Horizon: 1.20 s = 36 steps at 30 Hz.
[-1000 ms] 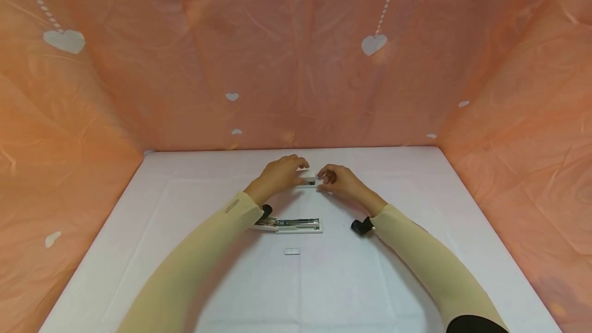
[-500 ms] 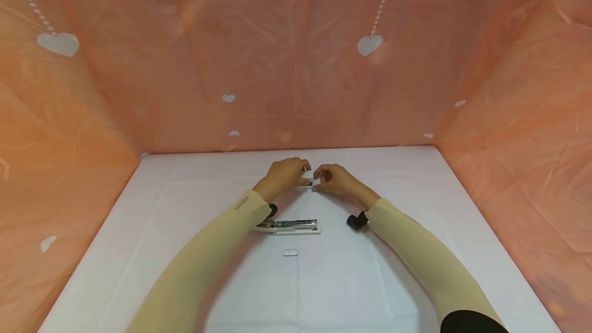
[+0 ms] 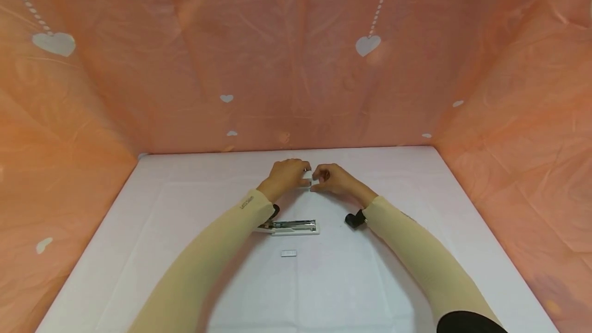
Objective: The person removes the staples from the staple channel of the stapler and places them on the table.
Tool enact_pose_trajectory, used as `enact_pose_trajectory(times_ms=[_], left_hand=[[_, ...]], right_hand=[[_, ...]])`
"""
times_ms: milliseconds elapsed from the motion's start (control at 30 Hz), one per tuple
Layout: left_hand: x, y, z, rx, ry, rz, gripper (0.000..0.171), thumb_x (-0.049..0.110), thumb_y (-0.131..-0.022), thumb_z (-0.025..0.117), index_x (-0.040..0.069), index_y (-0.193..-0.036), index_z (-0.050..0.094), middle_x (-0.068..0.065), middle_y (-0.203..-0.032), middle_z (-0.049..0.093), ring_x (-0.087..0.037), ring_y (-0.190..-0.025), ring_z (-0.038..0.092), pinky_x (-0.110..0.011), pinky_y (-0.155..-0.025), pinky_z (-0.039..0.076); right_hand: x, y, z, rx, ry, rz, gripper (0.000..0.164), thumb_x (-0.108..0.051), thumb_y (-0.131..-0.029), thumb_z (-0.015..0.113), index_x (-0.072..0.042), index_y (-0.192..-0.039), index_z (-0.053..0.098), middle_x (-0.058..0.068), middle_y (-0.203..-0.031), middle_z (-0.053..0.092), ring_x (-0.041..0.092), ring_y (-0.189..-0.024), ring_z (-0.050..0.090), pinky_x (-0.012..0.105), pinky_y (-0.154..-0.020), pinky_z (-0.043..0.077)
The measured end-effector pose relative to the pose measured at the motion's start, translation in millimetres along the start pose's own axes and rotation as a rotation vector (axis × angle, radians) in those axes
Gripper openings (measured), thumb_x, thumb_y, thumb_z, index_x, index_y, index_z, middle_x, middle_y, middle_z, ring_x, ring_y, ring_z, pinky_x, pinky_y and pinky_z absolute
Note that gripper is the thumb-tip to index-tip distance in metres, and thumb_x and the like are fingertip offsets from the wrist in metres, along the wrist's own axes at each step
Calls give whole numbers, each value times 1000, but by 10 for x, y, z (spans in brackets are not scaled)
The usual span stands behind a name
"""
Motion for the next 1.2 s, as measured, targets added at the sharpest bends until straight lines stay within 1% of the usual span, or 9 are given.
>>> enact_pose_trajectory(times_ms=[133,200,333,467,633,833,933,1067,1200], left_hand=[[-9,-10,0,21,-13,8,45,36,-98,82,17,-137,72,-4,-131,74,-26,-116,71,-48,-93,59],[-10,-10,-1,31,-35,17,44,36,-97,83,17,-136,73,-4,-130,75,-26,-114,72,-47,-92,60],[-16,1,5,34,-61,29,42,36,-98,82,18,-134,74,-4,-128,76,-26,-109,73,-46,-89,61],[-35,19,16,26,-27,26,41,34,-98,82,16,-134,73,-4,-128,76,-26,-112,73,-46,-91,60],[-46,24,31,14,32,36,40,30,-99,81,14,-134,71,-7,-129,75,-28,-115,71,-48,-94,58],[-28,54,-3,14,70,50,39,26,-98,82,12,-133,70,-8,-130,75,-28,-116,70,-47,-98,57],[-39,90,-56,14,125,50,38,24,-98,82,11,-132,70,-9,-129,74,-28,-116,70,-47,-100,56],[-111,121,-146,34,269,61,36,20,-99,80,11,-132,69,-11,-129,73,-29,-117,69,-47,-103,54],[-207,145,-176,33,394,87,37,19,-102,77,9,-135,66,-15,-133,71,-33,-124,67,-47,-106,53]], right_hand=[[-3,-14,4,5,23,-9,23,-14,-91,88,-6,-104,72,1,-77,60,14,-73,51,29,-72,43],[-4,-19,12,7,29,-10,23,-14,-91,89,-6,-104,72,0,-76,60,14,-72,52,29,-72,43],[0,-25,42,-1,13,-4,22,-13,-91,88,-6,-103,72,0,-76,60,14,-72,52,29,-71,43],[-7,-29,63,-10,4,-7,21,-12,-91,87,-5,-102,71,0,-77,60,13,-72,52,29,-70,43],[-30,-36,56,-16,25,-9,21,-10,-90,87,-6,-101,70,1,-76,60,14,-72,52,29,-71,43],[-43,-53,43,-14,22,-6,22,-10,-88,89,-5,-99,70,0,-78,60,13,-72,52,28,-69,43],[-47,-53,47,-23,23,-5,22,-11,-89,89,-5,-100,70,1,-79,59,14,-73,51,29,-69,43],[-36,-35,28,-17,19,25,22,-12,-89,88,-5,-102,72,2,-80,59,15,-74,51,29,-69,43],[-6,-28,27,-11,18,27,22,-11,-90,88,-4,-103,72,3,-80,60,15,-74,52,29,-69,43]])
Point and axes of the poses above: each hand's wrist, its own y-axis away from the middle knuckle, its own z-axis out of the palm, x = y × z, the point moved 5 cm from there along -y, towards the middle knuckle
